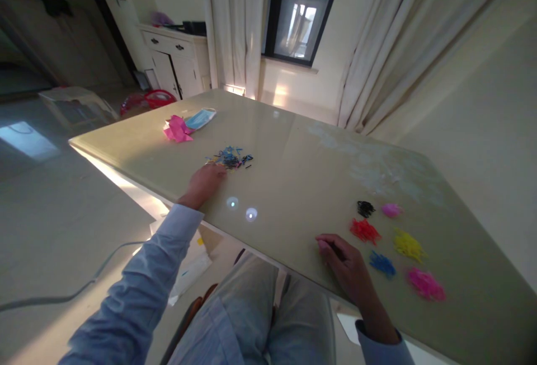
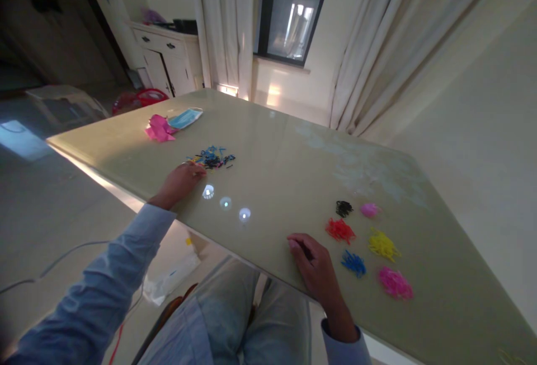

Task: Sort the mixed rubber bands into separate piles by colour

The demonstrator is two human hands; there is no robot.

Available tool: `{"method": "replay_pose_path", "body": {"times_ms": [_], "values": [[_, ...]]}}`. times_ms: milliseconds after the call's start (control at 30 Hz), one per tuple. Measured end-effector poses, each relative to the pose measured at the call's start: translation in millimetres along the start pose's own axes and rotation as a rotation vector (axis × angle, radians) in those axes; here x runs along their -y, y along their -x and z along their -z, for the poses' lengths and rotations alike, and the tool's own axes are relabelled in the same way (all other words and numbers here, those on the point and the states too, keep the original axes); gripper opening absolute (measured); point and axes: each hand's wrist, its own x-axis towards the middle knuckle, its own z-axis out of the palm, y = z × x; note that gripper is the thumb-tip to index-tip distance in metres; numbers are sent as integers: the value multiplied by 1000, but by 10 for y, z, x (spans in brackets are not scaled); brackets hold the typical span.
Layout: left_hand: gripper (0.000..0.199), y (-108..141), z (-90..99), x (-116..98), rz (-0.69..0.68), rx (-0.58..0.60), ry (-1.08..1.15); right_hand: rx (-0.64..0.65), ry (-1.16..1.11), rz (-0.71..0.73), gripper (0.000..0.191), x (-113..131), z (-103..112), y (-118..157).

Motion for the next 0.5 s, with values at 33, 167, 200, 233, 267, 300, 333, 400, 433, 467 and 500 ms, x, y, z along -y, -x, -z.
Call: {"method": "replay_pose_path", "body": {"times_ms": [33,167,200,233,267,300,333,400,433,467,500], "values": [[31,6,-9,8,4,-7,3,-1,-1,-1,33,2,0,0],[25,39,-26,14,7,-77,131,-4,2,0,32,9,-1,3],[21,62,-12,-7,17,-112,231,-7,3,3,32,10,-2,4],[17,96,16,-43,38,-143,375,-8,3,6,32,11,-2,4],[14,144,57,-95,69,-159,570,-7,3,9,32,11,-4,5],[12,204,110,-162,108,-149,804,-7,0,9,32,11,-6,5],[14,276,174,-243,154,-107,1071,-5,-5,6,32,10,-9,5],[14,437,313,-430,208,111,1636,-5,-15,3,31,9,-17,5],[12,516,377,-529,250,219,1844,-5,-18,4,31,9,-22,6],[10,587,433,-626,284,298,1993,-8,-20,8,30,10,-26,8],[10,648,475,-720,306,348,2092,-8,-19,13,30,12,-30,10]]}}
